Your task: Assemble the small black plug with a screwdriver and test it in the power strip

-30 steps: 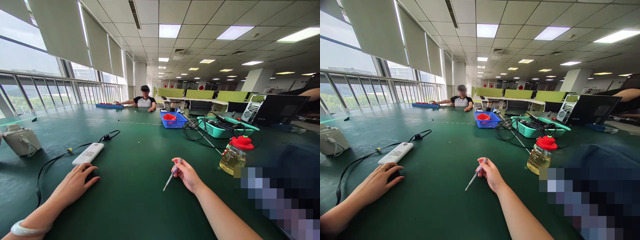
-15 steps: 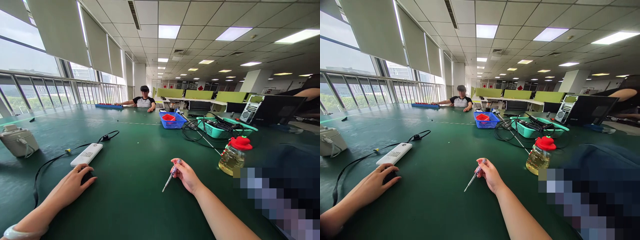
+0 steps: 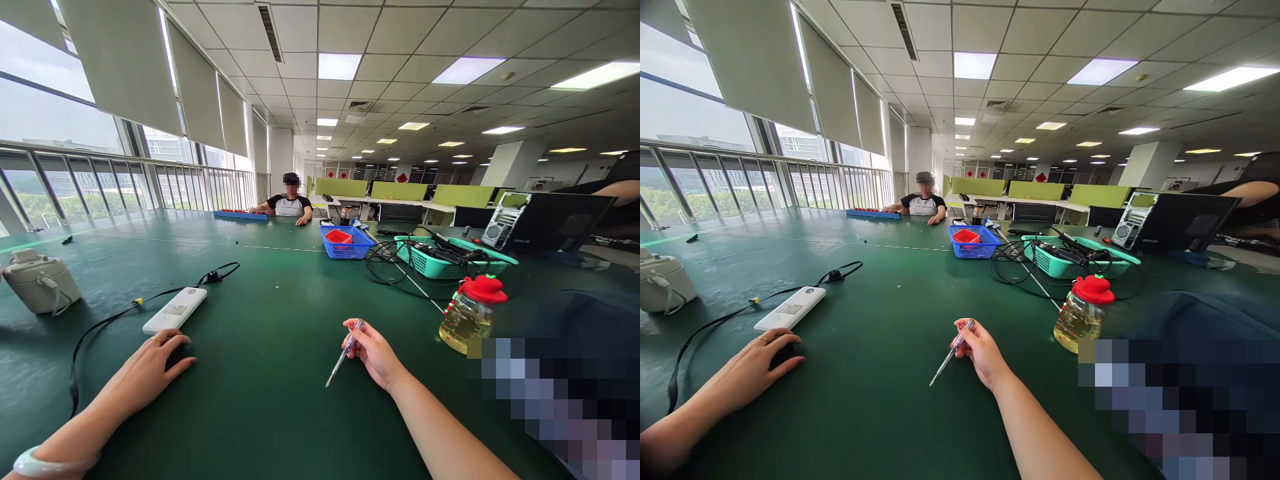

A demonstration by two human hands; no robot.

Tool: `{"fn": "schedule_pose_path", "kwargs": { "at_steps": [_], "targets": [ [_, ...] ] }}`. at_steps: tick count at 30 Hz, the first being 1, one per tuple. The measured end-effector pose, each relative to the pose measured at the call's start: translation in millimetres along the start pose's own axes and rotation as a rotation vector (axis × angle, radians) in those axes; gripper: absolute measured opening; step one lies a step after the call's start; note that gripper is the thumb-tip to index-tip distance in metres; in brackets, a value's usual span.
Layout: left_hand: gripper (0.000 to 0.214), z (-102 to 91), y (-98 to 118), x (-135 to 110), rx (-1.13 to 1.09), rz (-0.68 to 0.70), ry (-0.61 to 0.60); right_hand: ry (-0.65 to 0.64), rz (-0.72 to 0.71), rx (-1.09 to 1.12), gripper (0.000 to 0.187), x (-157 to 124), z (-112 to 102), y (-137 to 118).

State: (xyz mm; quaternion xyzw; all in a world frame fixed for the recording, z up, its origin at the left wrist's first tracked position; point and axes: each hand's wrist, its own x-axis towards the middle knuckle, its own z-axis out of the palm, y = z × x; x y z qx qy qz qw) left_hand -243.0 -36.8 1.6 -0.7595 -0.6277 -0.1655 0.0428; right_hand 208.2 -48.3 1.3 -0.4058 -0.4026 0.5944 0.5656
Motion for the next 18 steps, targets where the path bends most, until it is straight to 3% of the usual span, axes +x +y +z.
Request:
{"fn": "schedule_pose_path", "kwargs": {
  "at_steps": [10, 18],
  "targets": [
    [0.061, -7.9, -4.6, -1.6, 0.017, -0.048, -0.008, -0.003, 0.006, -0.004, 0.048, 0.5, -0.4, -0.2],
    [0.051, -11.8, -15.2, -2.2, -0.032, -0.022, -0.017, 0.003, 0.004, -0.005, 0.046, -0.4, -0.3, -0.9]
  ]
}}
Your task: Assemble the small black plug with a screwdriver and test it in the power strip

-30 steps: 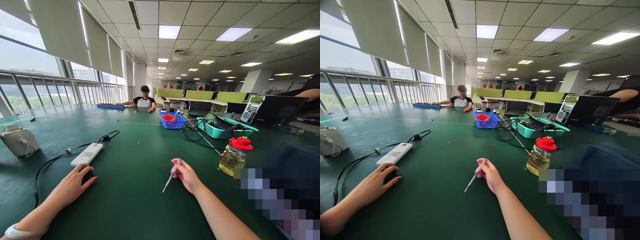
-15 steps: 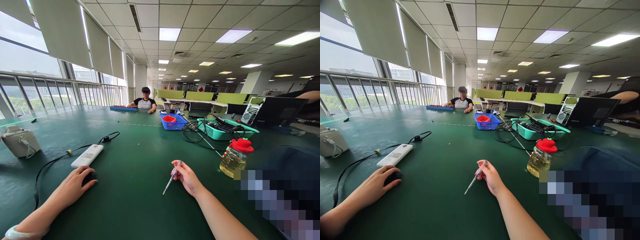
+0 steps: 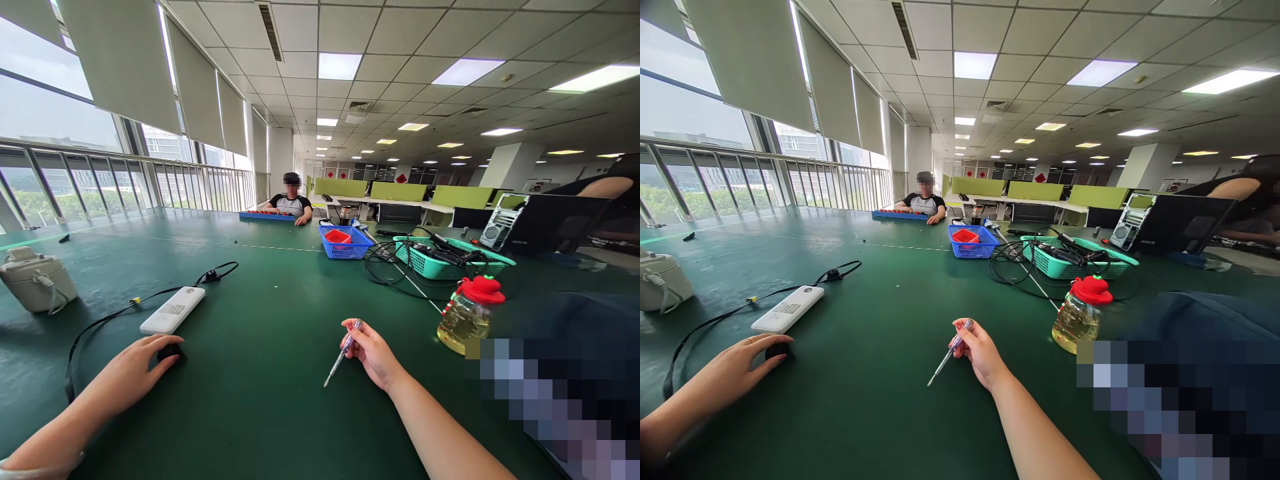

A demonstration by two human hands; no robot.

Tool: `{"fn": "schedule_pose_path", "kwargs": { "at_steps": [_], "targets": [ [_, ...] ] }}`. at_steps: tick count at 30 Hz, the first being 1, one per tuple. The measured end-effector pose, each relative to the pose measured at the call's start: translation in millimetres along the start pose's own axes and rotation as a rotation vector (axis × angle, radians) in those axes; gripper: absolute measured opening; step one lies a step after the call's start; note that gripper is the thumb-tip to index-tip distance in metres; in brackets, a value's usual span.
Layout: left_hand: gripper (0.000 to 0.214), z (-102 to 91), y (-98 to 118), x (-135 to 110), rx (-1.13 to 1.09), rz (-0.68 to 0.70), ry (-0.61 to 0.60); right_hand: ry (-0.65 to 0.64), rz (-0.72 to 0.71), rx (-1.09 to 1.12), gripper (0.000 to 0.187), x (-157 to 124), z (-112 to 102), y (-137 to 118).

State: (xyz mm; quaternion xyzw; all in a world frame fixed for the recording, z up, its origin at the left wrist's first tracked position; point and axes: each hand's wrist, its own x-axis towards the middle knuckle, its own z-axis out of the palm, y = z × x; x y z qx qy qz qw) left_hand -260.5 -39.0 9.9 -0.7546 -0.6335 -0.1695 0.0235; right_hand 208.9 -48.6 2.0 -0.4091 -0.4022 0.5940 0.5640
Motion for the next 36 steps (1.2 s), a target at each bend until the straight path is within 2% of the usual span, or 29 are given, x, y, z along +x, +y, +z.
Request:
{"fn": "schedule_pose_path", "kwargs": {
  "at_steps": [3, 5, 7, 10, 13, 16, 20, 24, 31, 36],
  "targets": [
    [0.055, -4.3, 13.4, 0.2, 0.002, 0.003, 0.046, -0.004, 0.000, 0.002, 0.046, 0.8, -0.4, 0.4],
    [0.058, -11.0, 38.3, -2.6, -0.008, 0.053, 0.063, -0.006, 0.005, 0.007, 0.046, 1.3, -0.6, 0.6],
    [0.056, -19.6, 76.6, -7.3, -0.043, 0.155, 0.011, -0.005, 0.010, 0.014, 0.046, 1.7, -0.7, 0.6],
    [0.049, -29.5, 147.3, -9.8, -0.121, 0.399, -0.131, 0.001, 0.014, 0.030, 0.048, 2.2, -0.8, 0.4],
    [0.047, -25.5, 207.5, 5.6, -0.148, 0.618, -0.199, 0.023, 0.015, 0.063, 0.049, 2.5, -1.5, 0.1],
    [0.045, -5.2, 240.3, 35.8, -0.090, 0.592, -0.187, 0.074, -0.001, 0.126, 0.050, 2.8, -3.7, -0.7],
    [0.043, 29.4, 254.2, 65.2, -0.006, 0.504, -0.206, 0.137, -0.053, 0.206, 0.045, 3.5, -6.9, -2.2],
    [0.043, 50.5, 252.7, 65.4, -0.081, 0.441, -0.213, 0.178, -0.103, 0.246, 0.041, 3.3, -5.1, -2.4],
    [0.046, 57.6, 227.9, 60.8, -0.396, 0.468, -0.267, 0.147, -0.100, 0.308, 0.043, -3.2, 5.4, 0.7],
    [0.039, 59.9, 224.1, 63.4, -0.457, 0.480, -0.257, 0.083, -0.073, 0.291, 0.039, -6.4, 6.0, 1.1]
  ]
}}
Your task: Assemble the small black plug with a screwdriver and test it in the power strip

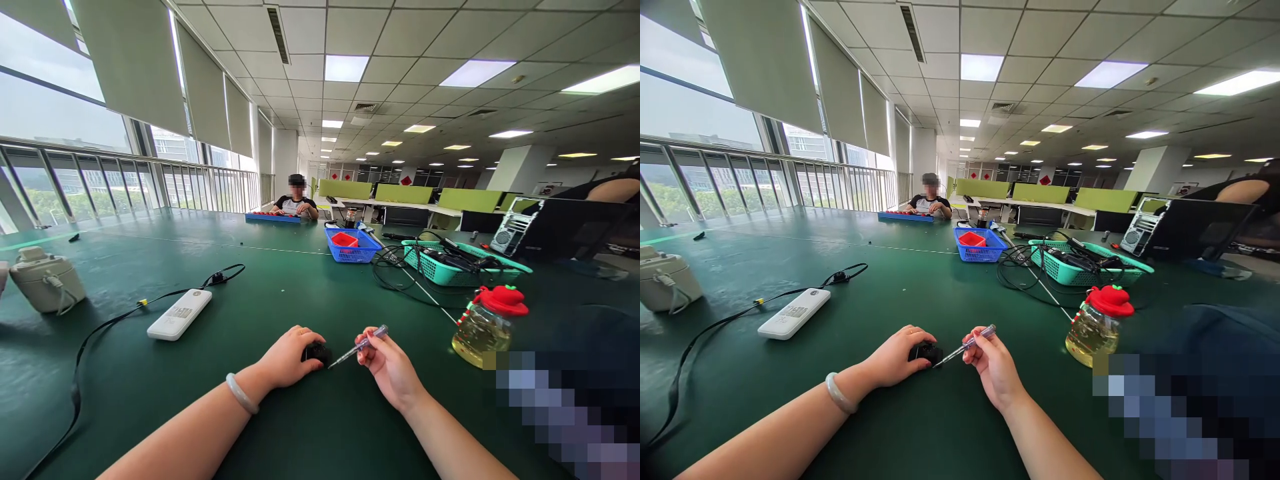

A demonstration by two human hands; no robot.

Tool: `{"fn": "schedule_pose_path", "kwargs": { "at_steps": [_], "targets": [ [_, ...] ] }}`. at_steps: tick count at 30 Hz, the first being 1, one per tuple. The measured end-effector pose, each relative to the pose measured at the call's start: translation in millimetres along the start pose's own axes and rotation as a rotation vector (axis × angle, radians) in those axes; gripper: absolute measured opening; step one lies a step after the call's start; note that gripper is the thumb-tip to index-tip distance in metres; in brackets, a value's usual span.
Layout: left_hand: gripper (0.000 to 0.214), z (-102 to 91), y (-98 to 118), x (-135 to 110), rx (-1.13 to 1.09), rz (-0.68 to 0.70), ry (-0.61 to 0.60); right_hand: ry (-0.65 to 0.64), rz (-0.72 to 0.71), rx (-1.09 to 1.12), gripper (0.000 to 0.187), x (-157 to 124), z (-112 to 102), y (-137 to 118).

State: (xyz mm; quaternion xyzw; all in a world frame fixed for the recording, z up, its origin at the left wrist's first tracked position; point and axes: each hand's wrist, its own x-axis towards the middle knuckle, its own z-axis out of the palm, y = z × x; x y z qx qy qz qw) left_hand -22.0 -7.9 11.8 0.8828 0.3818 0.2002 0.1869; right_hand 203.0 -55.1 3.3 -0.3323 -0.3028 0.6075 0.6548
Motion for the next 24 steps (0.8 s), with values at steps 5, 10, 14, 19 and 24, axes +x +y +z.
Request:
{"fn": "schedule_pose_path", "kwargs": {
  "at_steps": [5, 10, 14, 19, 24],
  "targets": [
    [0.037, -0.1, 5.2, -0.7, 0.005, 0.015, 0.003, -0.021, -0.026, -0.048, 0.037, -1.8, 1.8, 0.5],
    [0.038, -0.1, 5.7, 0.1, 0.007, 0.022, -0.006, -0.172, -0.267, -0.414, 0.027, -15.4, 11.0, -4.4],
    [0.036, 3.8, 3.1, 1.4, 0.000, 0.036, 0.005, -0.415, -0.658, -0.900, 0.029, -36.2, 26.3, -13.2],
    [0.036, 7.3, 1.7, 3.0, -0.020, 0.025, 0.020, -0.637, -1.073, -1.249, 0.021, -57.0, 42.5, -7.7],
    [0.035, 4.6, 3.6, 3.5, -0.029, -0.011, -0.001, -0.745, -1.452, -1.439, 0.034, -63.6, 46.5, 26.1]
  ]
}}
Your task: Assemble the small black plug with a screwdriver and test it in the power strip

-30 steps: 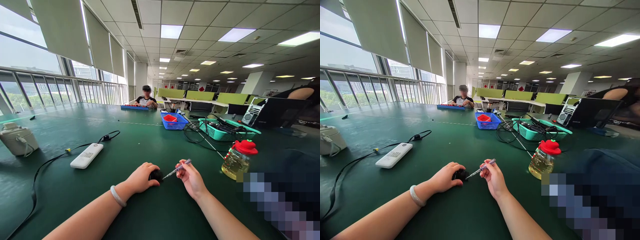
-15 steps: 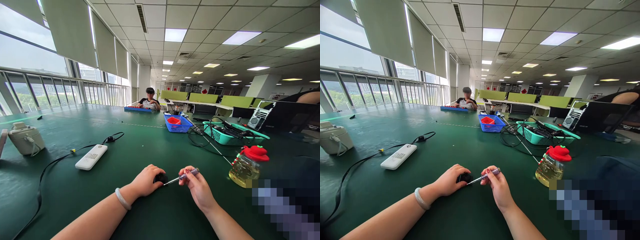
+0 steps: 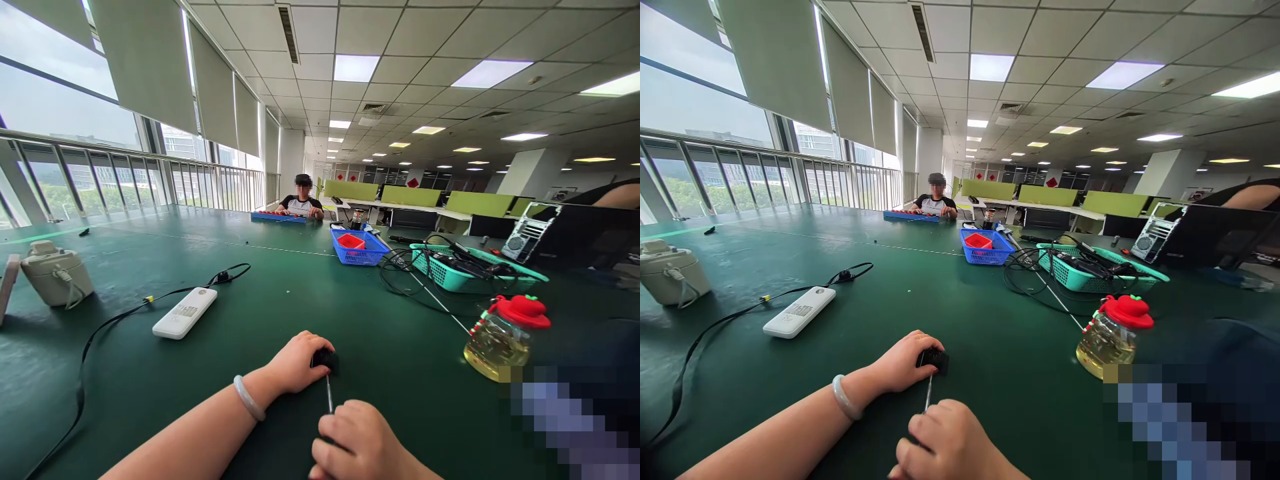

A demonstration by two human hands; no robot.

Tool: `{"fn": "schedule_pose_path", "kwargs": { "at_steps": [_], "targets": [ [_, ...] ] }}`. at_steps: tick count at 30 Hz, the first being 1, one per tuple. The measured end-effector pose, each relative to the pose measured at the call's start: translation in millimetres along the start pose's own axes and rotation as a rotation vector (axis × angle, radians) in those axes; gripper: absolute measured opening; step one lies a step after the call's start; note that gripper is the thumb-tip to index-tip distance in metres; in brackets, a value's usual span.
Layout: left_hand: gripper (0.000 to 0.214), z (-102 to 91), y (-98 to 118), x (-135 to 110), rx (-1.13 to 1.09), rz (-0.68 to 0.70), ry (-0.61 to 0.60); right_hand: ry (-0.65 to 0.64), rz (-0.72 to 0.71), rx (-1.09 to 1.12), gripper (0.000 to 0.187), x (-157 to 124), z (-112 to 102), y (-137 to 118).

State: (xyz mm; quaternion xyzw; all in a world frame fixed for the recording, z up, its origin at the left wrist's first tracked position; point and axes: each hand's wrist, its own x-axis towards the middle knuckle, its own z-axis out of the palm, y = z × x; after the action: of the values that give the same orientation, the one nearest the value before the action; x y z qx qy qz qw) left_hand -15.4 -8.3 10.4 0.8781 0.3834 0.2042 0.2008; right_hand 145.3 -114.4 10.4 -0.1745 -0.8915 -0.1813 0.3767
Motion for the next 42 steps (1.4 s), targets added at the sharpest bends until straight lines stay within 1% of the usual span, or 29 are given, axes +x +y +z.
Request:
{"fn": "schedule_pose_path", "kwargs": {
  "at_steps": [1, 3, 6, 9, 11, 13, 15, 19, 22, 25, 27, 30, 34, 42],
  "targets": [
    [0.034, -0.7, 0.4, -0.2, -0.002, -0.006, -0.003, 0.019, -0.067, -0.045, 0.035, -1.0, 6.7, -2.9],
    [0.034, -1.8, 0.7, -0.5, -0.004, -0.011, -0.009, 0.012, -0.149, -0.100, 0.030, -2.0, 17.4, -7.2],
    [0.034, -2.1, -0.1, -0.4, -0.010, -0.011, -0.011, 0.008, -0.173, -0.137, 0.036, -1.7, 22.8, -8.7],
    [0.034, -1.1, -1.4, 1.1, -0.021, -0.002, -0.004, 0.011, -0.097, -0.143, 0.049, -1.3, 15.3, -4.5],
    [0.034, -0.5, -1.7, 2.5, -0.025, 0.002, 0.005, -0.026, -0.009, -0.102, 0.053, -1.9, 6.9, 0.4],
    [0.036, -0.3, -1.2, 3.7, -0.026, 0.003, 0.007, -0.115, 0.066, -0.032, 0.050, -3.1, -0.7, 5.4],
    [0.039, -0.5, -0.1, 4.5, -0.029, 0.003, 0.002, -0.196, 0.102, 0.020, 0.042, -4.6, -5.3, 9.0],
    [0.039, -1.2, 1.5, 5.0, -0.030, 0.003, 0.005, -0.330, 0.158, 0.015, 0.027, -5.7, -6.5, 7.6],
    [0.038, -1.2, 1.4, 5.2, -0.017, 0.007, 0.006, -0.403, 0.154, 0.004, 0.023, -3.6, -6.8, 0.7],
    [0.037, -0.7, 0.4, 5.5, -0.014, 0.010, 0.002, -0.440, 0.151, -0.009, 0.021, -0.9, -8.6, -5.0],
    [0.036, -0.2, -0.3, 5.8, -0.018, 0.008, 0.001, -0.456, 0.178, -0.021, 0.018, 0.0, -9.4, -6.4],
    [0.035, 0.8, -1.3, 6.3, -0.024, 0.014, 0.009, -0.468, 0.224, -0.044, 0.015, -0.5, -8.6, -5.0],
    [0.034, 1.3, -1.4, 6.7, -0.025, 0.019, 0.016, -0.497, 0.250, -0.060, 0.016, -2.9, -5.7, -1.9],
    [0.034, -0.6, -0.4, 6.4, -0.016, 0.012, 0.011, -0.524, 0.242, -0.070, 0.016, -4.7, -3.4, -0.9]
  ]
}}
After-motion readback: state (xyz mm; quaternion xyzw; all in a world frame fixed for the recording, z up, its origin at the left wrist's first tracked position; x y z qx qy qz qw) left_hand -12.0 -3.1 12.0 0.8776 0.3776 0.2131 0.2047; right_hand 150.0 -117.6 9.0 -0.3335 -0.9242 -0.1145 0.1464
